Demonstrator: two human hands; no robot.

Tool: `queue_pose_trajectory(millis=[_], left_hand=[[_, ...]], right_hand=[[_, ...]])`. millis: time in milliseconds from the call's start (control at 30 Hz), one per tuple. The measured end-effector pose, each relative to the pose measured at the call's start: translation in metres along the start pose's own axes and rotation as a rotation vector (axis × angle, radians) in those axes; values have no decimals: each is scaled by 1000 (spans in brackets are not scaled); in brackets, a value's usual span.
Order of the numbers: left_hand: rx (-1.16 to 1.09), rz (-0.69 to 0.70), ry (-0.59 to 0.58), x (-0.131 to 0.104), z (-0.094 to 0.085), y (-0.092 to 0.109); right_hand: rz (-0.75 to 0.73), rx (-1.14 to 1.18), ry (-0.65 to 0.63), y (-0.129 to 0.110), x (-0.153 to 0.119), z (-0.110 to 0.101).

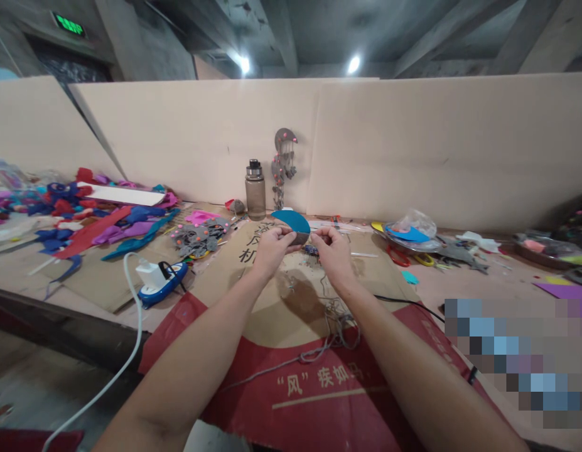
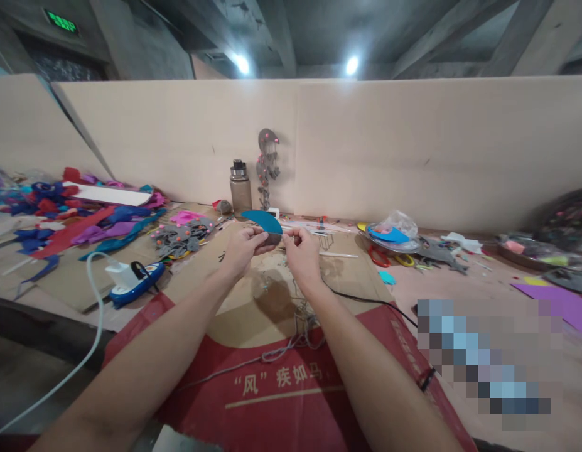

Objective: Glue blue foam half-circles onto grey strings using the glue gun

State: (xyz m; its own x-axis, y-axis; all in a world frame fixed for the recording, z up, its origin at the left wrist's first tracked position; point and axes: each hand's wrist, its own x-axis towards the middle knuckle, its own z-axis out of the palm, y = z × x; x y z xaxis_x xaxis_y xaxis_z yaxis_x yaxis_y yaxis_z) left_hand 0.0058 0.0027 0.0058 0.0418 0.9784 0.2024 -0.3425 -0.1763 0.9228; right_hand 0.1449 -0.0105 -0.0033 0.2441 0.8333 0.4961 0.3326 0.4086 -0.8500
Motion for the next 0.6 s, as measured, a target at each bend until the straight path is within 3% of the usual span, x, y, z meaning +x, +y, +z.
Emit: queue_pose_trajectory(millis=[600], left_hand=[[-42,-10,-52,-3,0,2]], right_hand=[[82,100,-25,-6,0,0]])
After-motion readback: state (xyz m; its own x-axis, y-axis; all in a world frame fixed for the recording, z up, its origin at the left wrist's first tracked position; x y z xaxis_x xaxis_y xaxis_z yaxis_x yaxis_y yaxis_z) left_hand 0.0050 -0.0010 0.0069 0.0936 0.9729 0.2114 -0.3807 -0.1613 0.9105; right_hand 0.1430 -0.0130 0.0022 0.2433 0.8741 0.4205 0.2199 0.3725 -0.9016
